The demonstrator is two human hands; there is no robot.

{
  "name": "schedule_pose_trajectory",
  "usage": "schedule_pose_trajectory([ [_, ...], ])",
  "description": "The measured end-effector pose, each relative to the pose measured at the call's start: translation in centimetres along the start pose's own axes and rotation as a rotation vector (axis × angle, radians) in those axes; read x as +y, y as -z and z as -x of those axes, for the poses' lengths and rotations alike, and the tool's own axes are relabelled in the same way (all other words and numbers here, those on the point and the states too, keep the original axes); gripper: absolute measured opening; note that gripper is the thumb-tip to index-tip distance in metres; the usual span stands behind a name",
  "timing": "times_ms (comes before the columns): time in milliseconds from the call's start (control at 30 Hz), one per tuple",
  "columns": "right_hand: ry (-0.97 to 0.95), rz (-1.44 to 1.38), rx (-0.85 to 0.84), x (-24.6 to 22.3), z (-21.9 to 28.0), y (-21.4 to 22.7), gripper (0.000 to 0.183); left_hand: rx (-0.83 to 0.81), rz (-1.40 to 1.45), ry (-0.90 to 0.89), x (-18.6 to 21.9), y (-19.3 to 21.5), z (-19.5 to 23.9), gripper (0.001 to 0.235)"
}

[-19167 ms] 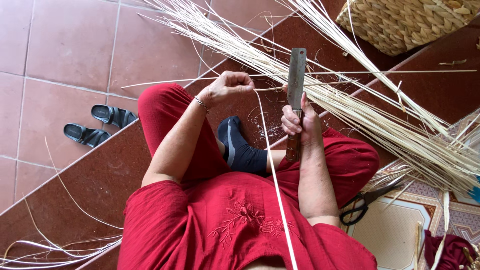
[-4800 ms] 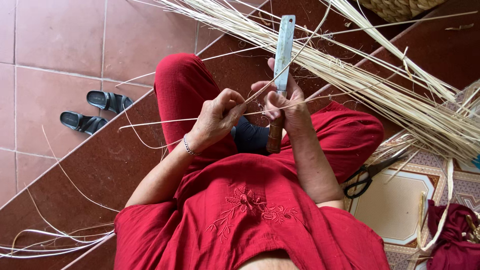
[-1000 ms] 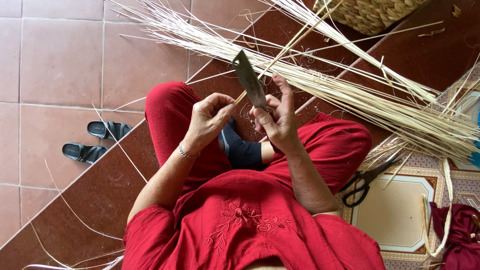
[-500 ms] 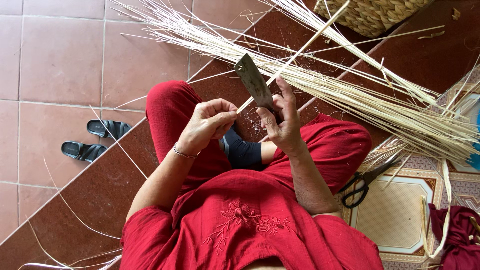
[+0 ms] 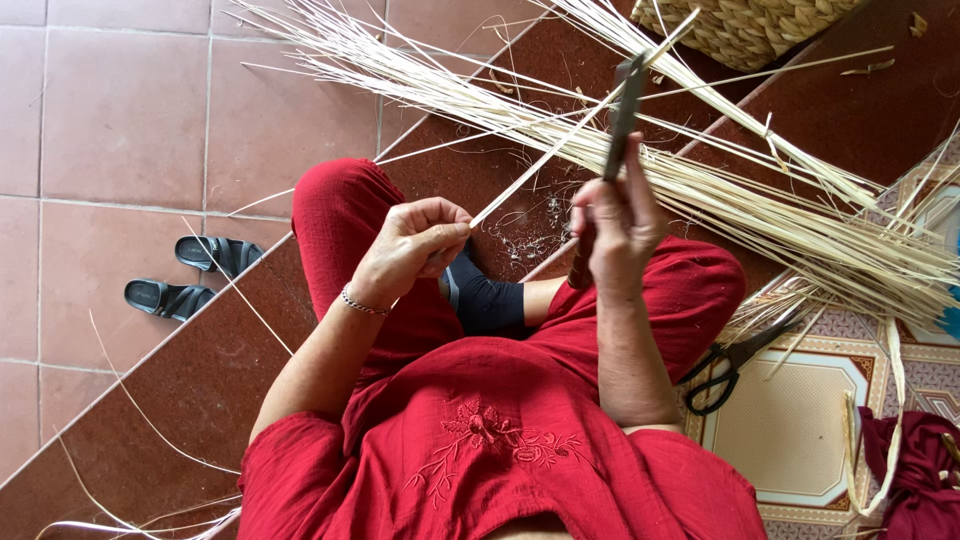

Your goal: The person sits on the floor and uses a knife to split long dried plant fibers into thinner strands. They hold the fibers with one hand and scrape the blade along them to separate the material, occasionally adjusting the bundle.

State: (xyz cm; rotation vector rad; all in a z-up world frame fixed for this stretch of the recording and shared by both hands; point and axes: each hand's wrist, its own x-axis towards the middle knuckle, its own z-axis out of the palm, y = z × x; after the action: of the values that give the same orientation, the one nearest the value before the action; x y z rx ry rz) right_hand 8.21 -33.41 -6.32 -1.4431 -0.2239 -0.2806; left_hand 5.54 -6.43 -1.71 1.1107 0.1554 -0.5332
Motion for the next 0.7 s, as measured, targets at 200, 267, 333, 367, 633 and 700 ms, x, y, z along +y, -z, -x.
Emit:
schedule_pose_trajectory([
  [200,-0.108,-0.23,-0.292,-1.0,0.8,0.0,0.068,0.024,-0.057,0.001,-0.2,-0.5,-0.3,0.016],
  [267,-0.109,-0.237,-0.392,-0.8,1.3,-0.7,0.078,0.018,-0.049,0.003,-0.1,-0.5,-0.4,0.016],
  [333,-0.13,-0.189,-0.429,-0.7,1.9,-1.3,0.084,0.001,-0.036,0.006,0.0,-0.6,-0.3,0.016],
  [367,-0.108,-0.156,-0.439,-0.7,2.0,-1.4,0.083,-0.004,-0.04,0.007,0.1,-0.6,-0.2,0.016],
  [633,0.145,0.223,-0.322,-0.4,1.7,-1.7,0.063,-0.047,0.008,0.051,0.4,-0.9,0.5,0.015],
  [700,0.183,0.264,-0.279,-0.1,1.7,-1.8,0.056,-0.044,0.012,0.066,0.5,-0.9,0.5,0.015],
])
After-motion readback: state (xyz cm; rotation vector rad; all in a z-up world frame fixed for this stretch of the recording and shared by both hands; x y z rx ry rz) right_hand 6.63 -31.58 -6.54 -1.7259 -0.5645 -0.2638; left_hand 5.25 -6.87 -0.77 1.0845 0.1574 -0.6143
